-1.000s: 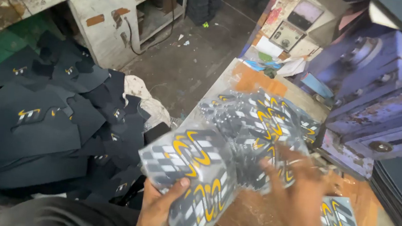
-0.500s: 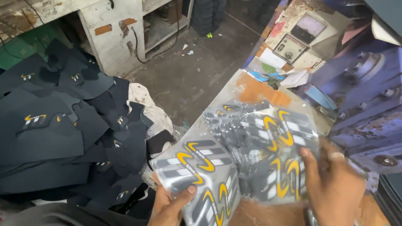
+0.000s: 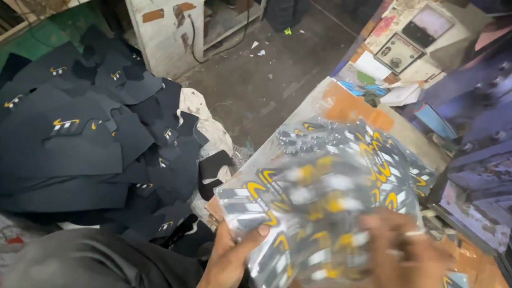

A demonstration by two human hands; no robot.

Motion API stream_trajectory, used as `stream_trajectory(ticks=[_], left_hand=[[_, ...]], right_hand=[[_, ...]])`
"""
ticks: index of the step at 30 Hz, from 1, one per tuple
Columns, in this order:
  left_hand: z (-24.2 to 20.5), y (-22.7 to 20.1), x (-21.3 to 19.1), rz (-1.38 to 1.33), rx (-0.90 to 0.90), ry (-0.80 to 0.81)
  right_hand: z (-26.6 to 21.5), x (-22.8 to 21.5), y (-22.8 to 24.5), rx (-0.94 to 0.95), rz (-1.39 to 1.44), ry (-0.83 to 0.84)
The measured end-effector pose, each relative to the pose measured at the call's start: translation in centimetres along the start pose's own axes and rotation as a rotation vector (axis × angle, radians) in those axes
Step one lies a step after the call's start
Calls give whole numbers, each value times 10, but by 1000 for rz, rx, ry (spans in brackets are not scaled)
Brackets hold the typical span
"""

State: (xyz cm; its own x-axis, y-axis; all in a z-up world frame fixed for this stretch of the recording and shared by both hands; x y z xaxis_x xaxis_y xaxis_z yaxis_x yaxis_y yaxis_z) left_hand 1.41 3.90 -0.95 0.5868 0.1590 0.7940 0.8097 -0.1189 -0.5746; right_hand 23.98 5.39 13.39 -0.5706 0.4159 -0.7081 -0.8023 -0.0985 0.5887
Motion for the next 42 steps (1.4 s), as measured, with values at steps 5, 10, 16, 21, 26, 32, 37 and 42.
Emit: stream_trajectory(ticks=[5,10,16,21,26,32,37,42], left_hand=[[1,-9,8,-133,-63,25],[-5,-16,19,33,6,-12],[0,-6,11,101,84,47],[5,3,-2,-56,-42,-75],[3,1,0,107,5,-60],[-2,7,-2,131,-9,-9],[4,7,-11,30,-133,-259],[2,1,-14,16,-125,-248]], right_hand=[[46,-29,18,220,122,-61],[11,5,18,-287,-377,-32],[-5,19,25,-38,-58,62],[36,-28,2,116,-60,-120],[32,-22,26,-276,-816,-199],[-13,17,45,-141,-100,117],[-1,-10,31,135,-156,7],[53,-34,32,-63,-550,-138]])
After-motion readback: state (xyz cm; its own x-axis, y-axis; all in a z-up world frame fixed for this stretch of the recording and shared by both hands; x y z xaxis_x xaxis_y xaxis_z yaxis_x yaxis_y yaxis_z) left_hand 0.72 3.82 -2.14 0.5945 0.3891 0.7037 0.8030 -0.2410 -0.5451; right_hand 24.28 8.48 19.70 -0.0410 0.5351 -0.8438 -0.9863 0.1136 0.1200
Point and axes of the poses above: each hand's wrist, its own z-axis towards the middle knuckle, its own x-axis out of the palm, y = z × x, the point moved 4 cm from there along z, towards the middle knuckle, and after that the axes turned 7 degrees about -z, right-handed, at the moved point
